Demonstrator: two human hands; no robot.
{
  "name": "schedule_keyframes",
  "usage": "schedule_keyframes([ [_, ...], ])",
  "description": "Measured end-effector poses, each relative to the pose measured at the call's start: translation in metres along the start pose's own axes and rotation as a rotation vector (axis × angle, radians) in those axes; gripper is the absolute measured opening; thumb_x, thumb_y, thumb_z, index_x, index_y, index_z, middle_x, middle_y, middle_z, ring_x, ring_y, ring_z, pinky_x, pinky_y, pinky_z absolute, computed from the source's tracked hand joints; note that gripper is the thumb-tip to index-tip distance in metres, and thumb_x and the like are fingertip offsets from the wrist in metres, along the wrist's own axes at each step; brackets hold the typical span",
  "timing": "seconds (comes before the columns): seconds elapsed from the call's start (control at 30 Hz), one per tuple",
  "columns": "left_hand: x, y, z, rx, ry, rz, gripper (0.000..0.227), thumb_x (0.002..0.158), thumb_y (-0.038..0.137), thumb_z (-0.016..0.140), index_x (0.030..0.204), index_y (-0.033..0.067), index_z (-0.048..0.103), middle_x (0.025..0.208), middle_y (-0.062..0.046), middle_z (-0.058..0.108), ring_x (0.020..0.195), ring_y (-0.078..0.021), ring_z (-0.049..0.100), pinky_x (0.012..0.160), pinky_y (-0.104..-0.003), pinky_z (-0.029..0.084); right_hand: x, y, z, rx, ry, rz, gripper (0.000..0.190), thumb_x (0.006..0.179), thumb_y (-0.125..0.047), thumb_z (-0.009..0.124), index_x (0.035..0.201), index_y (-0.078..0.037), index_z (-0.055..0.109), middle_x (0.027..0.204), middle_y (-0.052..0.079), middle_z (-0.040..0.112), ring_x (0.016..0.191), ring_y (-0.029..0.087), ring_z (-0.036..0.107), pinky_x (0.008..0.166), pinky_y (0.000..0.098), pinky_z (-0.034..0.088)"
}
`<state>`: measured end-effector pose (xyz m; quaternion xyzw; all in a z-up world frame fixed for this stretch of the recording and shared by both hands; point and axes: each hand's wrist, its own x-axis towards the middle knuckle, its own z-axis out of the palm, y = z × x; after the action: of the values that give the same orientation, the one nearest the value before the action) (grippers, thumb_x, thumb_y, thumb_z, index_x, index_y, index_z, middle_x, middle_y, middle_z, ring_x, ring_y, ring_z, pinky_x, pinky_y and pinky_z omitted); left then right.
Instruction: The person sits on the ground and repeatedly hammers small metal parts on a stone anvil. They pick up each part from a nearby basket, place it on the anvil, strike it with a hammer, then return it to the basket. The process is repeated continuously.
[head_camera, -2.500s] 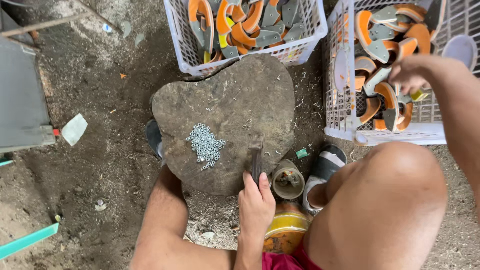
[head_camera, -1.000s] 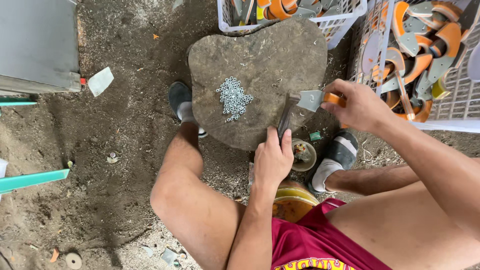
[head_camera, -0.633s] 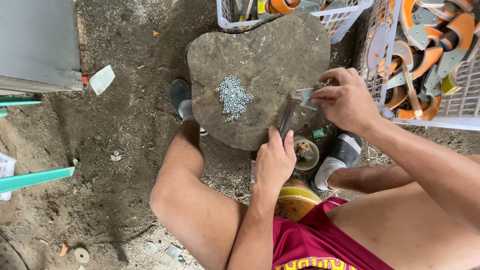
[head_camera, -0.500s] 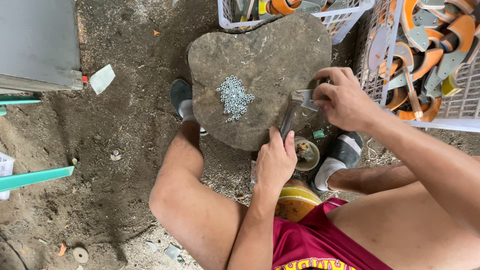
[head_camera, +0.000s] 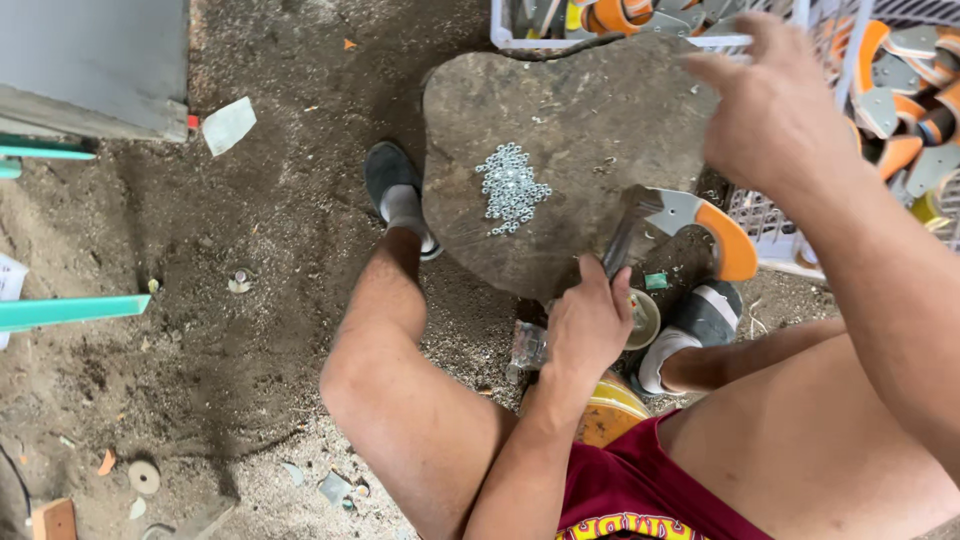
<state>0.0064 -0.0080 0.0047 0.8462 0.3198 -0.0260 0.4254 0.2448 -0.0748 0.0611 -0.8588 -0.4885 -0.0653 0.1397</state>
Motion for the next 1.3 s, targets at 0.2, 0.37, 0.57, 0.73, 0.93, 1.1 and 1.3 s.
schedule_keyframes([
  [0.2,0.001,0.004,0.002,0.028,-0.049,-0.044,0.038,0.108,0.037,0.042,0.11,-0.0009,0.043,0.072,-0.029,0.068,0.069,-0.0505,0.07,0.062,-0.058,0.056,0.051,-0.059,0.051,0.329,-0.495,-0.115,0.026,0.084,-0.023,0.077,0.108,-0.016,0.082,0.105,0.014,0.075,0.096,0.037,0.071,0.089,0.0482,0.057],
  [0.37,-0.001,0.006,0.001,-0.019,-0.114,-0.084,0.037,0.109,0.037,0.042,0.11,-0.0005,0.042,0.075,-0.029,0.069,0.072,-0.051,0.07,0.067,-0.06,0.056,0.057,-0.097,0.069,0.149,-0.687,-0.063,0.024,0.08,-0.027,0.08,0.101,-0.016,0.08,0.089,0.015,0.075,0.087,0.038,0.073,0.077,0.0506,0.058],
  [0.57,0.0,0.006,0.001,-0.004,-0.119,-0.094,0.038,0.109,0.037,0.043,0.11,-0.0015,0.041,0.074,-0.03,0.069,0.071,-0.052,0.069,0.067,-0.061,0.055,0.056,-0.102,0.076,0.05,-0.641,-0.081,0.014,0.081,-0.018,0.072,0.092,-0.013,0.079,0.087,0.017,0.075,0.087,0.038,0.074,0.077,0.0494,0.059],
  [0.73,-0.001,0.006,0.002,0.009,-0.064,-0.068,0.039,0.108,0.038,0.045,0.111,-0.0016,0.042,0.076,-0.03,0.069,0.073,-0.0525,0.069,0.066,-0.061,0.055,0.063,-0.096,0.069,0.134,-0.659,0.028,0.017,0.078,-0.017,0.07,0.093,-0.014,0.079,0.085,0.014,0.076,0.08,0.033,0.075,0.077,0.0463,0.06],
  [0.93,-0.003,0.003,0.005,0.007,-0.043,-0.063,0.038,0.107,0.037,0.047,0.109,-0.0008,0.043,0.074,-0.031,0.069,0.071,-0.0529,0.068,0.063,-0.061,0.055,0.048,-0.018,0.014,0.236,-0.506,0.289,0.025,0.084,-0.026,0.076,0.103,-0.01,0.08,0.089,0.016,0.076,0.078,0.034,0.073,0.078,0.0455,0.058],
  [1.1,-0.003,-0.004,0.007,-0.019,0.059,0.044,0.039,0.106,0.034,0.05,0.113,-0.0044,0.044,0.069,-0.031,0.067,0.065,-0.0517,0.068,0.057,-0.06,0.055,-0.017,0.011,0.008,0.242,-0.696,0.216,0.022,0.08,-0.023,0.077,0.097,-0.01,0.08,0.09,0.014,0.077,0.082,0.032,0.073,0.08,0.0437,0.058],
  [1.3,0.0,-0.01,0.01,-0.008,0.012,0.032,0.041,0.108,0.034,0.047,0.116,-0.0066,0.044,0.067,-0.03,0.067,0.064,-0.0504,0.069,0.056,-0.057,0.056,-0.057,0.01,0.033,0.433,-0.526,0.089,0.018,0.082,-0.015,0.074,0.097,-0.006,0.077,0.094,0.014,0.071,0.087,0.035,0.07,0.078,0.0442,0.056],
])
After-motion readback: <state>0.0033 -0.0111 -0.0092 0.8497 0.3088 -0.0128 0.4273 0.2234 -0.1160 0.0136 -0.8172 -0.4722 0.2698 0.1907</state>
